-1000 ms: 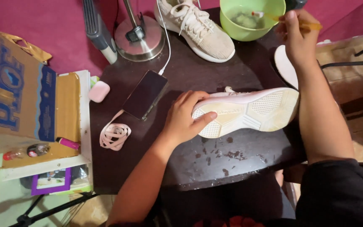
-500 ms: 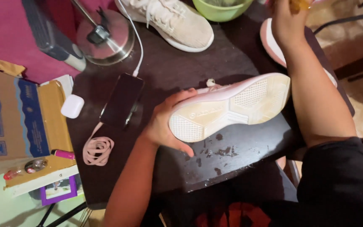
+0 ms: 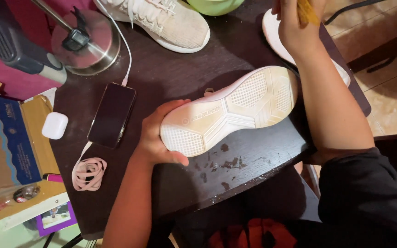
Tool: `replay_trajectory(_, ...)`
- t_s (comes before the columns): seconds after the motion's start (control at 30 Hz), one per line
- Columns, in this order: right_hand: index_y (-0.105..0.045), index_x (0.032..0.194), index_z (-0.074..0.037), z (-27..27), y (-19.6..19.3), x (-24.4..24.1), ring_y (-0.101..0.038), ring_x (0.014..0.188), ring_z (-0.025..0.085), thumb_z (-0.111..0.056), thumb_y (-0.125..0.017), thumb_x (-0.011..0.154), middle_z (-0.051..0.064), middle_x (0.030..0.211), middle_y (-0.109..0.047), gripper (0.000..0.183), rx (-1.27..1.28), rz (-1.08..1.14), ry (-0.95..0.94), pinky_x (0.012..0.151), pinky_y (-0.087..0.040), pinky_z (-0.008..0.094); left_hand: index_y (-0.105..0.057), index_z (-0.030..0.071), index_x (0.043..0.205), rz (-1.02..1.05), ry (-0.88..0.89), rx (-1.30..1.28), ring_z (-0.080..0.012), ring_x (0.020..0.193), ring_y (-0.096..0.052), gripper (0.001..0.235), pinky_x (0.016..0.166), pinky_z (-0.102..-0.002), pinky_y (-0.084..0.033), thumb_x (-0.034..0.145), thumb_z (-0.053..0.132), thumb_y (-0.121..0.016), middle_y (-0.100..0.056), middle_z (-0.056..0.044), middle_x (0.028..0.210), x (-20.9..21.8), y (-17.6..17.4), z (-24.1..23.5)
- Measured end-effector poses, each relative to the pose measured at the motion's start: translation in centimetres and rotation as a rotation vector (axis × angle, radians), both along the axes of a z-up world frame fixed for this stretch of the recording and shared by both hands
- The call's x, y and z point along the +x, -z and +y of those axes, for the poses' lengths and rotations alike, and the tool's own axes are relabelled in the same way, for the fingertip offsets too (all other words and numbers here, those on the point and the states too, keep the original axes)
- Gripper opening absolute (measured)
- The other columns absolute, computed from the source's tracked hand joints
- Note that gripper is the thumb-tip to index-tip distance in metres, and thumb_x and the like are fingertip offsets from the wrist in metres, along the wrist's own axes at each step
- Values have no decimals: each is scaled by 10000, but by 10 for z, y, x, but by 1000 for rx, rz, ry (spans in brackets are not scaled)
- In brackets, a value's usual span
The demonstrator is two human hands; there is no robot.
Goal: The person scrubs the heel and sole of a light-colored sneaker using a yellow toothbrush. They repeatedly dip the brush into a green bowl of water and continue scrubbing the shoe's bottom surface.
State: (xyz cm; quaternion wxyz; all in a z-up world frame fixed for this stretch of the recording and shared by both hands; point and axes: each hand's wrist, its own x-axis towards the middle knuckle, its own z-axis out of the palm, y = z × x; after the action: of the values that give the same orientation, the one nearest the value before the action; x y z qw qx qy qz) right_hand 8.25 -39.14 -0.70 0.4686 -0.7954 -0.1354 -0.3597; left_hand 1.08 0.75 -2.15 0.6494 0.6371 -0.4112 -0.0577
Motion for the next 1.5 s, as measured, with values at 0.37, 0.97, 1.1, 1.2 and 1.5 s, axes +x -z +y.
replay_trajectory(0.37,-629,1006,82,8,-8,-8,-597,749,213,-129,-498,1233,186,957,-673,337,16,88,-70,664,-454,306,-481,103,1484,-335,-124,242,-229,1311,-661,1276,1169,-364,-523,439,586,-1033,-628,-77,1440,0,10,10)
replay_trajectory(0.97,-600,1323,44,20,-11,-124,-697,940,241,-287,-678,897,195,1214,-690,544,240,603,-572,694,-621,314,-434,110,1461,-236,-708,215,-281,1262,-668,1047,1045,-401,-552,633,602,-846,-616,-101,1422,10,15,14)
replay_trajectory(1.1,-658,1287,72,7,-21,-129,-713,824,230,-342,-679,886,212,1072,-760,577,257,714,-598,662,-587,315,-477,40,1450,-386,-720,142,-291,1267,-666,939,1084,-396,-551,786,639,-765,-623,-123,1397,13,17,11)
replay_trajectory(1.2,-687,1030,23,13,-14,-117,-599,605,167,-98,-634,992,137,842,-720,137,72,915,-264,526,-534,284,-496,108,1429,-276,-717,143,-274,1186,-690,931,993,-385,-575,724,641,-788,-645,-106,1328,12,14,13)
replay_trajectory(1.5,-721,1309,-90,21,-22,-115,-560,824,97,-227,-562,1023,-2,993,-743,354,-266,870,-206,794,-441,248,-463,29,1433,-304,-549,-17,-382,1365,-607,949,1191,-474,-508,714,478,-891,-562,-242,1446,14,3,8)
